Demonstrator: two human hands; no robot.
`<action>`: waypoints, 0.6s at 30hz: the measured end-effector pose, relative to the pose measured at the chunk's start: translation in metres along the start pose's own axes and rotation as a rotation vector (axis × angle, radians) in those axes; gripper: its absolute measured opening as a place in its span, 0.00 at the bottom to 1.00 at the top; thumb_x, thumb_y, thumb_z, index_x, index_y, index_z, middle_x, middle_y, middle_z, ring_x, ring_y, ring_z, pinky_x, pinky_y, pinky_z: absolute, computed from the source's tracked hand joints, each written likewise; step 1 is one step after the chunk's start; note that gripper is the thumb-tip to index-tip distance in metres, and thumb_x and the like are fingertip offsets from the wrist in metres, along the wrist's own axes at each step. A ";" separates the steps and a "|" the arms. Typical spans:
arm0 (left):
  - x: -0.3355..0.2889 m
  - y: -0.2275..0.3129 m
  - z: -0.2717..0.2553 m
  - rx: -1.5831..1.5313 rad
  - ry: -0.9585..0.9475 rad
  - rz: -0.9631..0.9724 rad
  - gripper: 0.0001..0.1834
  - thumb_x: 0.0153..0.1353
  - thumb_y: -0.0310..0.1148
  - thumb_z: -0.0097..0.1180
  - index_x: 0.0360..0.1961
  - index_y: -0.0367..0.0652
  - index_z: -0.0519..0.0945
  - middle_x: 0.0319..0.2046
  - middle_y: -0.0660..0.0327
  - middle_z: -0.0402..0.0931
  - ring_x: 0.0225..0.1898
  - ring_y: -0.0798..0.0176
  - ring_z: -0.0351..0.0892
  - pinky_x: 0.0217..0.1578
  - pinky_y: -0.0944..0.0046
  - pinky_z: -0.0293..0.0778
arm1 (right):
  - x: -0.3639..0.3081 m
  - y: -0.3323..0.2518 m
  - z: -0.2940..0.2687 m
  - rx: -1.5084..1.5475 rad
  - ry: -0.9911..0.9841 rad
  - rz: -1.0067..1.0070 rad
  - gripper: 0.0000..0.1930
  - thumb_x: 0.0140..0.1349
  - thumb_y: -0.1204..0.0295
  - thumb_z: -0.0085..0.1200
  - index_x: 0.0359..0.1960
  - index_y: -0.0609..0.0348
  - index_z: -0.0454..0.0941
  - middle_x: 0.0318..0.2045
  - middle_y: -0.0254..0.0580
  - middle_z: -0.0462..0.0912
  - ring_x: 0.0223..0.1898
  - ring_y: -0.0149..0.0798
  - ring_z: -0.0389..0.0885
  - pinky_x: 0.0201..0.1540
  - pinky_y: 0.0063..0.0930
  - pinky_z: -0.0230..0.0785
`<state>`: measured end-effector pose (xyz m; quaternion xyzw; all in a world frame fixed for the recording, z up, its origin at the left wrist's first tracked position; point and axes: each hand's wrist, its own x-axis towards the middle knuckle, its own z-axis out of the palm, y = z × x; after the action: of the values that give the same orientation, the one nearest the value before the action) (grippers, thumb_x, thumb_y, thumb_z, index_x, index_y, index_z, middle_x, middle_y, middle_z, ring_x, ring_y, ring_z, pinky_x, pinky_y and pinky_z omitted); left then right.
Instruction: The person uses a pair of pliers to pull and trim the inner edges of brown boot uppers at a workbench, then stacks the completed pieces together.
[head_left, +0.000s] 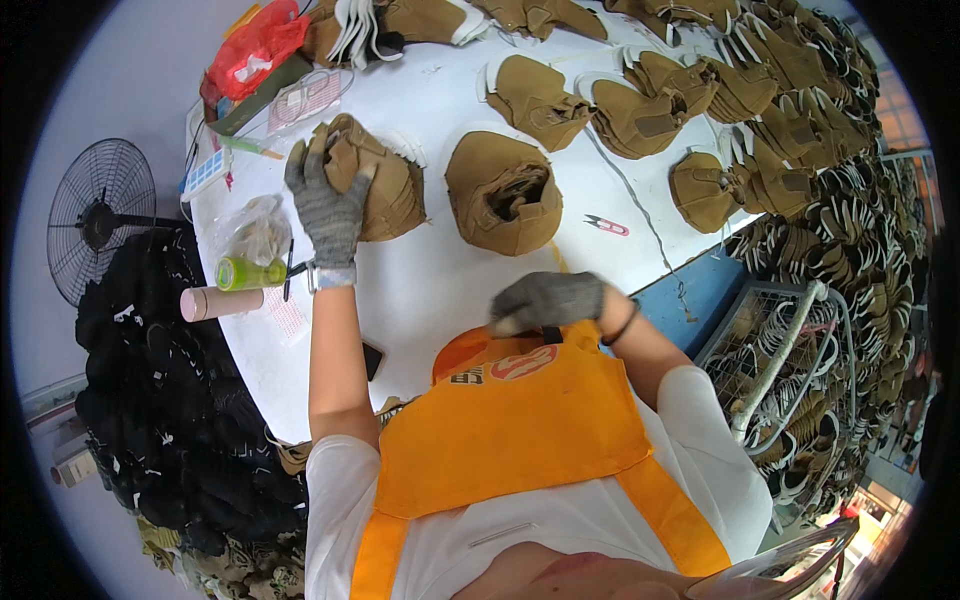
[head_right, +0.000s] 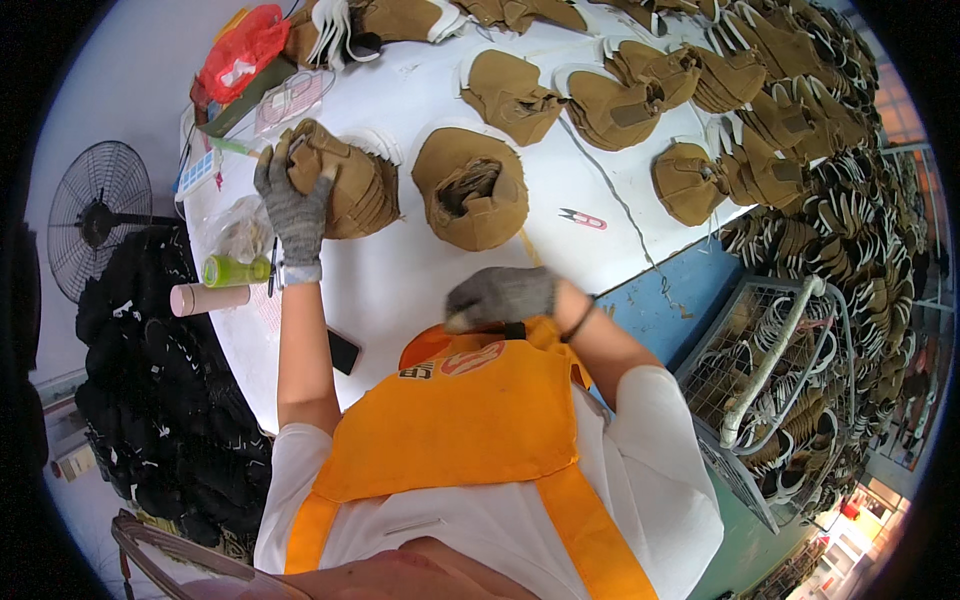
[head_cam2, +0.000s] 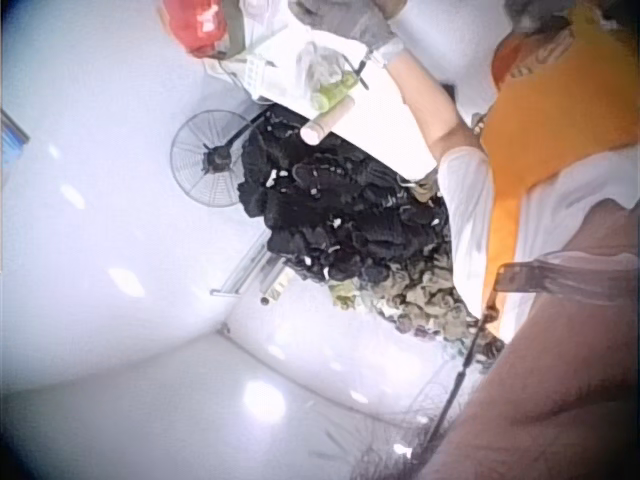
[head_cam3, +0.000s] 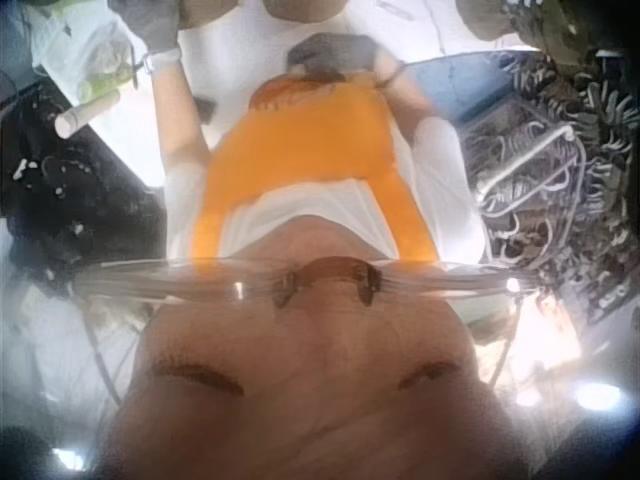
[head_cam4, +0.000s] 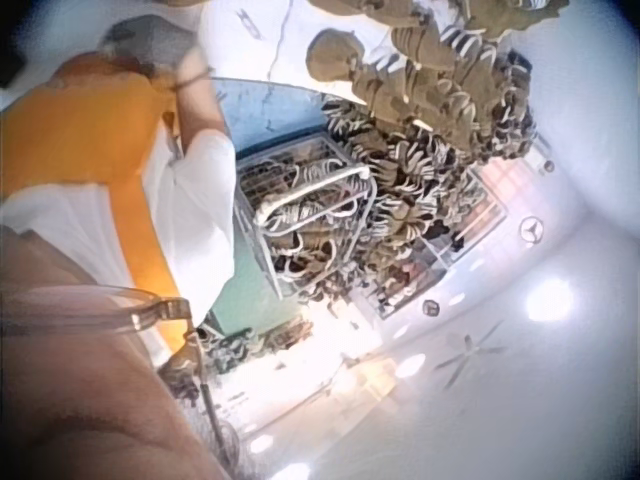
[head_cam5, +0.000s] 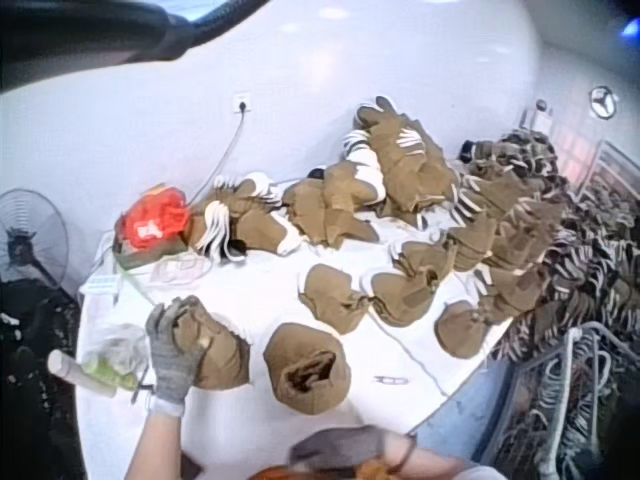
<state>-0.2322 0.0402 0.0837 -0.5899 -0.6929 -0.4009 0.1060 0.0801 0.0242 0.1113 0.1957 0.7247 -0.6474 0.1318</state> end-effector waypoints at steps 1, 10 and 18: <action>-0.010 -0.002 0.003 -0.017 0.024 0.031 0.42 0.42 0.38 0.72 0.60 0.47 0.66 0.57 0.51 0.61 0.60 0.48 0.59 0.60 0.51 0.60 | -0.023 0.005 -0.016 0.024 0.011 -0.011 0.19 0.61 0.57 0.54 0.43 0.60 0.79 0.37 0.43 0.81 0.42 0.36 0.76 0.49 0.28 0.67; -0.036 0.077 -0.014 0.054 0.122 -0.180 0.39 0.51 0.35 0.67 0.63 0.42 0.63 0.61 0.50 0.59 0.64 0.49 0.56 0.62 0.51 0.57 | -0.015 0.119 -0.183 -0.987 1.290 0.116 0.15 0.50 0.61 0.61 0.40 0.46 0.82 0.46 0.40 0.79 0.51 0.44 0.73 0.58 0.44 0.58; -0.119 0.193 -0.036 -0.316 -0.067 -0.380 0.26 0.58 0.30 0.61 0.57 0.38 0.69 0.57 0.52 0.66 0.61 0.53 0.63 0.62 0.56 0.57 | 0.012 0.119 -0.226 -1.012 1.402 -0.066 0.10 0.51 0.59 0.59 0.35 0.44 0.81 0.44 0.38 0.79 0.54 0.41 0.70 0.62 0.53 0.47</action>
<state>-0.0358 -0.0743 0.1167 -0.4713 -0.7231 -0.4973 -0.0880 0.1373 0.2595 0.0290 0.4466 0.8451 0.0196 -0.2932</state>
